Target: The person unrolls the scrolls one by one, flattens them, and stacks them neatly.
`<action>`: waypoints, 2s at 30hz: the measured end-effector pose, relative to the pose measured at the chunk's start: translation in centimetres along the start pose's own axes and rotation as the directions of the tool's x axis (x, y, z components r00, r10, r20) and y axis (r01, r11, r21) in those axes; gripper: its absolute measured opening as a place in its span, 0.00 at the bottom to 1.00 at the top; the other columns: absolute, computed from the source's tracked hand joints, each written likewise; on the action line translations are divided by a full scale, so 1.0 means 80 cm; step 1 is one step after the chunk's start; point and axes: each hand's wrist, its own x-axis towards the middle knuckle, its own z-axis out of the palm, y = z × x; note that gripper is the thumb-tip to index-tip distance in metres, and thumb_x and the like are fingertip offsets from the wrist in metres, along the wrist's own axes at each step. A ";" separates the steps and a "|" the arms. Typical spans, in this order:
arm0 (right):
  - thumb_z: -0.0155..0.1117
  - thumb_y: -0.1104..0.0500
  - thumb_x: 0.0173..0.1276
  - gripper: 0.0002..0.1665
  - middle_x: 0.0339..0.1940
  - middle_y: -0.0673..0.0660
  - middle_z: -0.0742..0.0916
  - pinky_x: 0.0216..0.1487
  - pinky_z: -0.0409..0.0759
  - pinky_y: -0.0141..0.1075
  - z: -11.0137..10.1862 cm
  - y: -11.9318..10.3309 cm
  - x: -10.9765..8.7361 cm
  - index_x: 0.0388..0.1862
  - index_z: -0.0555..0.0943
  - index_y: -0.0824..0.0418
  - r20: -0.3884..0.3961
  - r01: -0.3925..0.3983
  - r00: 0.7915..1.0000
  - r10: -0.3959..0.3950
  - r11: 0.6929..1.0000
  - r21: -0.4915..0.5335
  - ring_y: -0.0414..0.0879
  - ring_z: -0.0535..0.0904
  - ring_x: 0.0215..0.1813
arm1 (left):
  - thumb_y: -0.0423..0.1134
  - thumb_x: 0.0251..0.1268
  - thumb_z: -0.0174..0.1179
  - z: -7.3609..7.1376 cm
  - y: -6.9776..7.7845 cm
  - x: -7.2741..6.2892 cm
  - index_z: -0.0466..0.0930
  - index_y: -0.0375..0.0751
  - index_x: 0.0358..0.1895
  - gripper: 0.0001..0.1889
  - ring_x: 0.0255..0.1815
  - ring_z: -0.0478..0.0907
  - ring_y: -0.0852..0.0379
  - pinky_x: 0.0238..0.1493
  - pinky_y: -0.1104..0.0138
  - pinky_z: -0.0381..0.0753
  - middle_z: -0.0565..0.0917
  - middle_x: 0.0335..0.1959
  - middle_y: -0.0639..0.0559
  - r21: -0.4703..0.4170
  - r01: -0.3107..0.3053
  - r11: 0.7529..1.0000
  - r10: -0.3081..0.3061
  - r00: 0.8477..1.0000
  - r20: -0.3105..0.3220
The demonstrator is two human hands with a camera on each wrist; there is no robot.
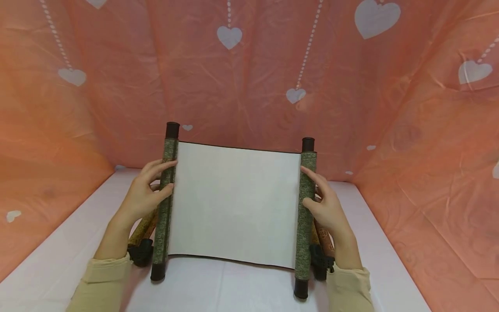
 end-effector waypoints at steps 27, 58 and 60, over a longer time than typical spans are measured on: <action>0.69 0.72 0.69 0.52 0.80 0.65 0.64 0.45 0.73 0.28 -0.011 0.003 0.001 0.86 0.58 0.48 -0.012 0.078 0.997 -0.078 0.997 -0.023 0.49 0.68 0.55 | 0.33 0.71 0.67 -0.013 0.004 -0.002 0.80 0.49 0.69 0.25 0.43 0.71 0.49 0.35 0.66 0.74 0.65 0.79 0.38 0.091 0.018 0.996 -0.011 0.997 -0.073; 0.75 0.63 0.68 0.52 0.78 0.61 0.67 0.41 0.75 0.28 -0.009 0.013 0.000 0.85 0.61 0.46 -0.092 0.013 0.996 -0.019 0.997 -0.071 0.46 0.74 0.59 | 0.36 0.65 0.74 -0.031 -0.016 -0.013 0.78 0.50 0.72 0.31 0.37 0.76 0.45 0.35 0.60 0.77 0.66 0.76 0.35 0.220 -0.065 0.973 0.082 0.994 -0.072; 0.74 0.65 0.69 0.51 0.71 0.61 0.72 0.39 0.76 0.28 -0.008 0.014 -0.001 0.85 0.60 0.48 -0.105 0.038 0.993 -0.045 0.997 -0.066 0.40 0.74 0.51 | 0.35 0.66 0.73 -0.034 -0.018 -0.013 0.79 0.50 0.71 0.30 0.27 0.69 0.51 0.30 0.66 0.73 0.67 0.75 0.35 0.222 -0.069 0.973 0.088 0.993 -0.079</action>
